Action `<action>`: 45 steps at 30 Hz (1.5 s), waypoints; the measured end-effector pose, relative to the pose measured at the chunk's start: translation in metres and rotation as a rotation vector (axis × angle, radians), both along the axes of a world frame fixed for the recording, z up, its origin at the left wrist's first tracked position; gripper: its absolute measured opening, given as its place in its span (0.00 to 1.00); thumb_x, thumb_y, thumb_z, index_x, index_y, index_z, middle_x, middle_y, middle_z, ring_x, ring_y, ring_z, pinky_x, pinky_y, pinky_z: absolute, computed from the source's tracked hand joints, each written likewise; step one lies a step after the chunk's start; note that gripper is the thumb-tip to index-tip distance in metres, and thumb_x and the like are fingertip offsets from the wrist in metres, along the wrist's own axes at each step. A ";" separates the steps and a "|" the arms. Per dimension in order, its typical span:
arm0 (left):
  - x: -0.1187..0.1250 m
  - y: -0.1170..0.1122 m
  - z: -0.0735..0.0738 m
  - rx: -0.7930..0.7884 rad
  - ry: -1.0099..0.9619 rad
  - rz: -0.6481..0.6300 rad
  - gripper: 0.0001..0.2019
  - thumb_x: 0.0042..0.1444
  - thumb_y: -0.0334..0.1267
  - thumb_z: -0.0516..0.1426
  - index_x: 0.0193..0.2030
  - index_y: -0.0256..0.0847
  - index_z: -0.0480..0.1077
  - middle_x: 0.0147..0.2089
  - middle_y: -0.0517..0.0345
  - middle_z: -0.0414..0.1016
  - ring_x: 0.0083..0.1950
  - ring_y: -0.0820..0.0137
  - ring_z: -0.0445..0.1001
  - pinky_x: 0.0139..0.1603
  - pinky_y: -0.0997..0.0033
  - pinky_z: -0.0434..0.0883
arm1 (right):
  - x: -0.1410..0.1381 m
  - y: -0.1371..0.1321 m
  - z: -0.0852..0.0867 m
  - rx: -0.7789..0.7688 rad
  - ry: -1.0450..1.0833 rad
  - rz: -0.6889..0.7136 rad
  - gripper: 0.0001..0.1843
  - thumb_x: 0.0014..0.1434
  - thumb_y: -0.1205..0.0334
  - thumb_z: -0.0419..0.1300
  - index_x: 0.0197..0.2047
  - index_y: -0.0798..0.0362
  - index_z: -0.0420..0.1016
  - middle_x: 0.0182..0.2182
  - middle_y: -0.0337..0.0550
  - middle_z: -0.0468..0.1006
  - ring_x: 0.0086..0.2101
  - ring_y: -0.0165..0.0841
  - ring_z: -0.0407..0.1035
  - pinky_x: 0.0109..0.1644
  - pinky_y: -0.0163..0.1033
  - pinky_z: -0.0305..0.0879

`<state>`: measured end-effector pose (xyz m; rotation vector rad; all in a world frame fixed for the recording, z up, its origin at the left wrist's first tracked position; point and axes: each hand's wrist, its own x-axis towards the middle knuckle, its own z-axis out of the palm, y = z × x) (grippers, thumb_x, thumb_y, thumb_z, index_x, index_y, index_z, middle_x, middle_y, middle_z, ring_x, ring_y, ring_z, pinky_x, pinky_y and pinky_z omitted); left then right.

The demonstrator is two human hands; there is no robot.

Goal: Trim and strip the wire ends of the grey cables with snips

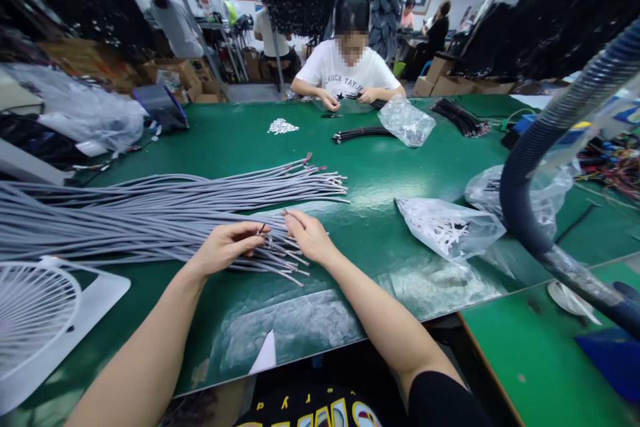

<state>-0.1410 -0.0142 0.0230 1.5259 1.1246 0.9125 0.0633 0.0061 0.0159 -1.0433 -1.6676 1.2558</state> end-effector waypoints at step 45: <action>0.004 -0.011 0.024 0.510 0.107 0.004 0.03 0.54 0.36 0.61 0.35 0.42 0.77 0.33 0.56 0.73 0.36 0.71 0.71 0.39 0.72 0.68 | -0.014 -0.016 -0.005 0.924 -0.608 0.056 0.19 0.67 0.54 0.48 0.50 0.54 0.74 0.28 0.43 0.74 0.30 0.32 0.68 0.35 0.36 0.64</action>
